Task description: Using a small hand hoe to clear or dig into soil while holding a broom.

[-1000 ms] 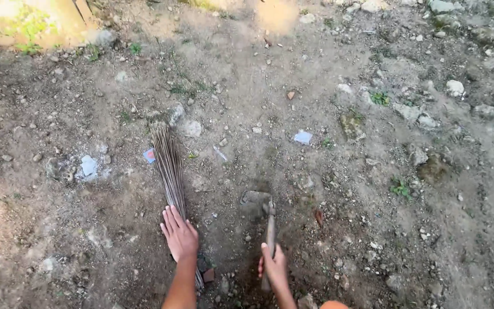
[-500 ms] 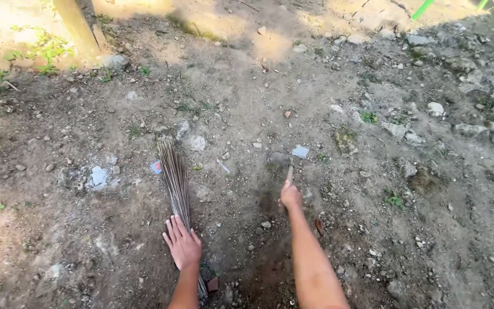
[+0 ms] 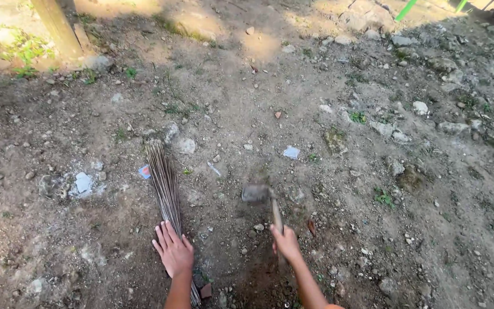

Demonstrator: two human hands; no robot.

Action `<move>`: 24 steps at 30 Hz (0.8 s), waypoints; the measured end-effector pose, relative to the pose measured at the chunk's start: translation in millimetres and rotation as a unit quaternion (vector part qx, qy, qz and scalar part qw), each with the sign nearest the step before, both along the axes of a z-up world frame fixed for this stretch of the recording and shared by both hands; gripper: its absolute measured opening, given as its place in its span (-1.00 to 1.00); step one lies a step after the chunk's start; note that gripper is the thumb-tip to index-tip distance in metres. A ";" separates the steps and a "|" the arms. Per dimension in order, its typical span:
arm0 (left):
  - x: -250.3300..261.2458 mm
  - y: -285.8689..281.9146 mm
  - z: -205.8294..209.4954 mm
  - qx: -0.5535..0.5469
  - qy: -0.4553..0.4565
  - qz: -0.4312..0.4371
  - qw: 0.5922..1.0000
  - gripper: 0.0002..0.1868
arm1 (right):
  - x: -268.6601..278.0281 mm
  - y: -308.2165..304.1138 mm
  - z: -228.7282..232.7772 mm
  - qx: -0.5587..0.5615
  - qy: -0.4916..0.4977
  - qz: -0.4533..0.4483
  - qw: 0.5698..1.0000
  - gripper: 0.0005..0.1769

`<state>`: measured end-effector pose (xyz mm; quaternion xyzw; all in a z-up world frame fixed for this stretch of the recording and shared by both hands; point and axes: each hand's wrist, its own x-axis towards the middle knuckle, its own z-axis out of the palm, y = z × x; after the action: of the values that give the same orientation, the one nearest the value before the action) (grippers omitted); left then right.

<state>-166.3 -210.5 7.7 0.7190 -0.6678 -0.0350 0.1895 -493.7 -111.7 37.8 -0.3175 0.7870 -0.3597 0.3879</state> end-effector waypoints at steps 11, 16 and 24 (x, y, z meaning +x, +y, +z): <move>-4.6 -4.3 -1.2 0.005 -0.020 -0.003 1.000 -0.18 | -43.9 -107.4 -23.5 0.087 0.172 -0.080 0.978 -0.46; -2.3 -3.7 -3.3 0.020 -0.042 0.005 0.999 -0.18 | -9.8 -34.7 4.1 0.137 0.214 -0.029 0.967 -0.47; -4.9 -0.6 -1.5 -0.014 0.011 -0.004 1.000 -0.20 | 34.3 50.4 8.3 0.109 0.115 0.017 0.987 -0.53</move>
<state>-171.1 -211.1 6.1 0.7128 -0.6694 -0.0340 0.2068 -459.4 -61.3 46.1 -0.3259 0.8555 -0.2263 0.3328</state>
